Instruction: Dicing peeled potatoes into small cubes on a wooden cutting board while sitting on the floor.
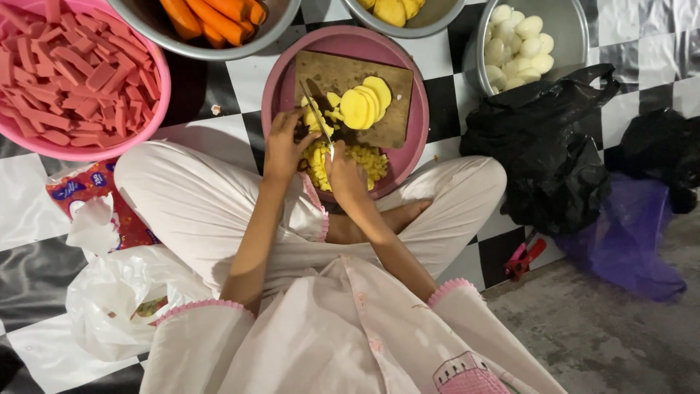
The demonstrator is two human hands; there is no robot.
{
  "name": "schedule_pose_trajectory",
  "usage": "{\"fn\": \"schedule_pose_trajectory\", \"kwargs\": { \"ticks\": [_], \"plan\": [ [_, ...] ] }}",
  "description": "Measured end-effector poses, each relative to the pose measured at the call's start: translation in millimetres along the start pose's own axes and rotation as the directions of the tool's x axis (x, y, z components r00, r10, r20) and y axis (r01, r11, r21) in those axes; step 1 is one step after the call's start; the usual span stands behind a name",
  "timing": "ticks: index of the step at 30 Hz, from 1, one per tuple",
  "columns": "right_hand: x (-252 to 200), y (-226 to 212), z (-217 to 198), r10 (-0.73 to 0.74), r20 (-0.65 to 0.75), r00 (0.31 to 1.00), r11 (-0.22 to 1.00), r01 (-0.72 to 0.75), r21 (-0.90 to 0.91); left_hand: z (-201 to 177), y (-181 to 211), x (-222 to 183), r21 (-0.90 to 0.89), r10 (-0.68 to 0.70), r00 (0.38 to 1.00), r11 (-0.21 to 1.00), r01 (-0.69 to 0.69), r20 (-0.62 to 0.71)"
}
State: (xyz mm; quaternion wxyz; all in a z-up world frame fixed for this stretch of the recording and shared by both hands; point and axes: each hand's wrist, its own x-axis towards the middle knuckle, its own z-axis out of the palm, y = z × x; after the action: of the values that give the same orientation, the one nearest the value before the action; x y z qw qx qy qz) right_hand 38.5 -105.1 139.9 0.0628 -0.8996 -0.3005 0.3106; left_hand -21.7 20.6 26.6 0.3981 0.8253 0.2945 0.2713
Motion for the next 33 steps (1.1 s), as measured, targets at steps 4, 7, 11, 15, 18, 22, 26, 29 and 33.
{"fn": "schedule_pose_trajectory", "kwargs": {
  "ticks": [4,7,11,15,18,22,26,29,33],
  "plan": [
    [3.7,-4.5,-0.9,0.017,0.026,1.000,1.000,-0.016,-0.017,0.4,-2.5,-3.6,-0.020,-0.010,0.998,1.000,0.011,0.058],
    [9.0,-6.6,-4.3,0.000,0.037,0.999,1.000,0.000,0.015,-0.3,2.0,-2.4,0.058,-0.031,0.996,0.998,0.026,0.087],
    [18.6,-3.0,1.8,0.002,0.044,0.999,1.000,-0.002,0.013,-1.5,11.1,0.0,0.124,-0.076,0.996,0.990,0.069,0.051],
    [22.4,-0.8,8.2,0.007,0.052,0.999,0.998,-0.010,0.058,-4.6,17.0,3.5,0.121,-0.075,0.996,0.990,0.069,0.044],
    [36.5,12.0,34.1,-0.007,0.031,0.999,1.000,0.006,0.031,3.5,7.3,-1.4,0.149,-0.073,0.996,0.987,0.064,0.059],
    [44.0,5.5,33.9,-0.010,0.014,1.000,0.998,0.009,0.056,12.2,-4.1,0.4,0.128,-0.094,0.995,0.988,0.087,0.045],
    [53.6,23.9,32.6,-0.055,-0.002,0.998,0.997,0.055,0.060,23.9,-14.1,-1.0,0.129,-0.072,0.997,0.989,0.069,0.019],
    [39.3,20.5,5.5,-0.132,-0.030,0.991,0.983,0.135,0.128,18.7,-14.3,-4.3,0.072,-0.073,0.997,0.995,0.072,0.005],
    [5.4,-8.6,-32.9,-0.134,-0.068,0.989,0.978,0.143,0.155,9.1,1.2,-0.8,-0.060,-0.062,0.997,0.996,0.059,-0.049]
  ]
}}
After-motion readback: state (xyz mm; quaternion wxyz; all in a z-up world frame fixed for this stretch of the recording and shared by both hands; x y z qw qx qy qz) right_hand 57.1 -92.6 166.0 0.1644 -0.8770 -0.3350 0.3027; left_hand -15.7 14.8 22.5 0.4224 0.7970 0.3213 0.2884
